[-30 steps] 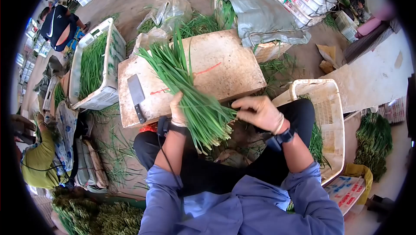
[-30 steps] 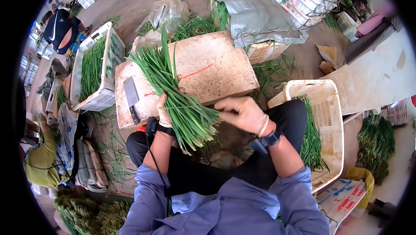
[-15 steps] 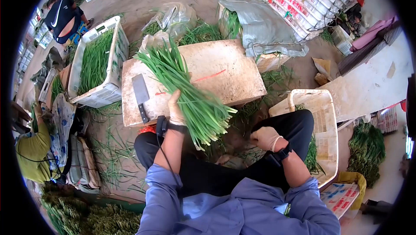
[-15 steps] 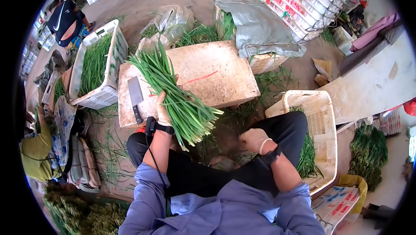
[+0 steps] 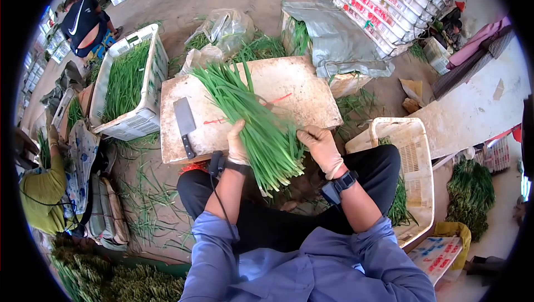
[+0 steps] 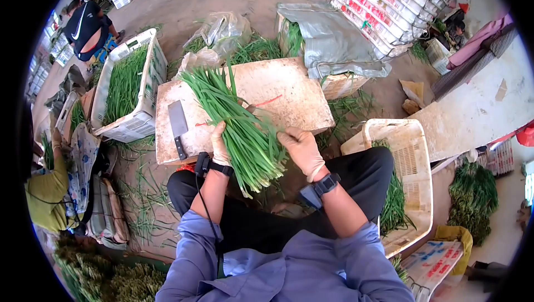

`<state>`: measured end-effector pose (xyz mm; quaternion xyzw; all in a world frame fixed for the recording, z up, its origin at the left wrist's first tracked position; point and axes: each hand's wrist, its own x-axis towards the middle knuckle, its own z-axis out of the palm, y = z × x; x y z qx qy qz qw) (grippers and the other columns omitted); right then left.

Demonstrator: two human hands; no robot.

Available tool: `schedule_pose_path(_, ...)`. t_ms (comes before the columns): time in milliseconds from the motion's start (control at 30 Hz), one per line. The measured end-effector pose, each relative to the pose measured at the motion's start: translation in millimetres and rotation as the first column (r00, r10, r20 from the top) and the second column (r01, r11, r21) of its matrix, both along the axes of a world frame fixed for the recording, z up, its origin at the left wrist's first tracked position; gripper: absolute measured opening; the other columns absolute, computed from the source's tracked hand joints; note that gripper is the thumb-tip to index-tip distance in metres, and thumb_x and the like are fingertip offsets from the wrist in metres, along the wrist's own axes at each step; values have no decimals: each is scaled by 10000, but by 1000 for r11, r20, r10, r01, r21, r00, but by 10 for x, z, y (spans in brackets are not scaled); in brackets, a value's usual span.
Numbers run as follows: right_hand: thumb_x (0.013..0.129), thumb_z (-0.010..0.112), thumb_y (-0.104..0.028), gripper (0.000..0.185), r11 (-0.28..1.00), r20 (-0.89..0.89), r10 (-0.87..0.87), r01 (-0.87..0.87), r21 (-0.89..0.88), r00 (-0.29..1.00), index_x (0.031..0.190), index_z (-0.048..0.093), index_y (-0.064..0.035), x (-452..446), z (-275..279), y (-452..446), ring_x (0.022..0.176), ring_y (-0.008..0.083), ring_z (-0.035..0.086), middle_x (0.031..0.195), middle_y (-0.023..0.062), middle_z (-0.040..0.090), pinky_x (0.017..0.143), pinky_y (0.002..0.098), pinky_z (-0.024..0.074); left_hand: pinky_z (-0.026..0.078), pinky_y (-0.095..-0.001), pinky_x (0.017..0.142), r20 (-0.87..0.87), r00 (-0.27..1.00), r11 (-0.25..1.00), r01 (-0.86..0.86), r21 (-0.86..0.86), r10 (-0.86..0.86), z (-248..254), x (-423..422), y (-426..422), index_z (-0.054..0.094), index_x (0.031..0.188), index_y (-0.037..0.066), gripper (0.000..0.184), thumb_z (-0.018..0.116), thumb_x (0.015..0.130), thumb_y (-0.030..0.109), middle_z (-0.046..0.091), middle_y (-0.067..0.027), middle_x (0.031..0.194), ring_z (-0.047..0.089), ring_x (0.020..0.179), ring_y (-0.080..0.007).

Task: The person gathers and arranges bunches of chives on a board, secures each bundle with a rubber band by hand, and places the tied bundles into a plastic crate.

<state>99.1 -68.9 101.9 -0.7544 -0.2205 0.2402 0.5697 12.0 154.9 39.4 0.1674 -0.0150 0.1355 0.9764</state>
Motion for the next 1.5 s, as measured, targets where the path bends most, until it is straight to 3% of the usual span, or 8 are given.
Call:
schedule_pose_path(133,1085,595,-226,219,926,-516,-102,271,263,851,1059,711,-42,-9,-66,10,877,170,663,985,33,716,822,321,534,502,-522,1096,-33,999,1000,-21,22,21,-21,-50,70,418,1596,75,875,771,857,383,557,-203,1499,597,1290,-353)
schedule_pose_path(600,1118,538,-364,282,837,-784,-164,505,210,598,958,607,-143,125,-934,-504,1038,180,609,1002,-16,637,952,393,475,565,-534,989,-1,987,987,-161,-20,161,-156,-14,250,371,1640,99,846,745,929,364,710,-91,1184,694,1069,-274)
schedule_pose_path(800,1035,629,-251,384,770,-113,-68,-20,-638,991,1260,664,58,158,-1426,-975,902,265,733,969,138,750,871,372,574,556,-429,982,4,981,981,-196,12,196,4,-83,303,400,1622,77,861,754,897,377,699,-105,1183,672,1064,-257)
schedule_pose_path(900,965,714,-83,402,899,508,-41,254,-358,861,1361,648,-52,-99,-830,-672,1003,220,730,1132,123,753,929,360,566,560,-433,975,-10,986,986,-165,12,165,16,-119,250,408,1617,72,868,761,880,366,702,-111,1196,677,1057,-268)
schedule_pose_path(1000,905,721,41,490,999,425,34,-39,3,905,1378,635,-56,-250,-28,-329,982,209,722,1190,112,725,887,325,565,565,-436,967,-18,991,991,-129,24,130,-48,-62,204,406,1616,69,880,768,867,355,703,-117,1202,680,1053,-274)
schedule_pose_path(1100,843,788,-101,478,968,845,249,-100,-229,473,1309,714,-172,-312,363,-138,906,254,658,1045,40,681,837,380,553,572,-437,955,-58,991,992,-117,47,120,-1,-52,170,397,1619,64,890,774,862,341,701,-114,1187,683,1045,-272)
schedule_pose_path(1433,893,742,-312,203,615,415,736,-274,-739,534,1034,774,-169,-258,-376,-846,889,294,712,899,77,713,803,460,554,557,-407,967,-49,971,972,-233,37,234,-119,-77,340,394,1620,72,821,737,911,305,691,-67,1130,675,1031,-236)
schedule_pose_path(1500,895,760,-290,253,841,653,485,-107,-530,582,1094,782,-135,-203,-515,-968,885,324,722,946,104,753,800,460,566,557,-403,965,-53,975,976,-214,47,217,-101,-65,331,402,1613,62,803,733,920,298,691,-67,1130,673,1035,-234)
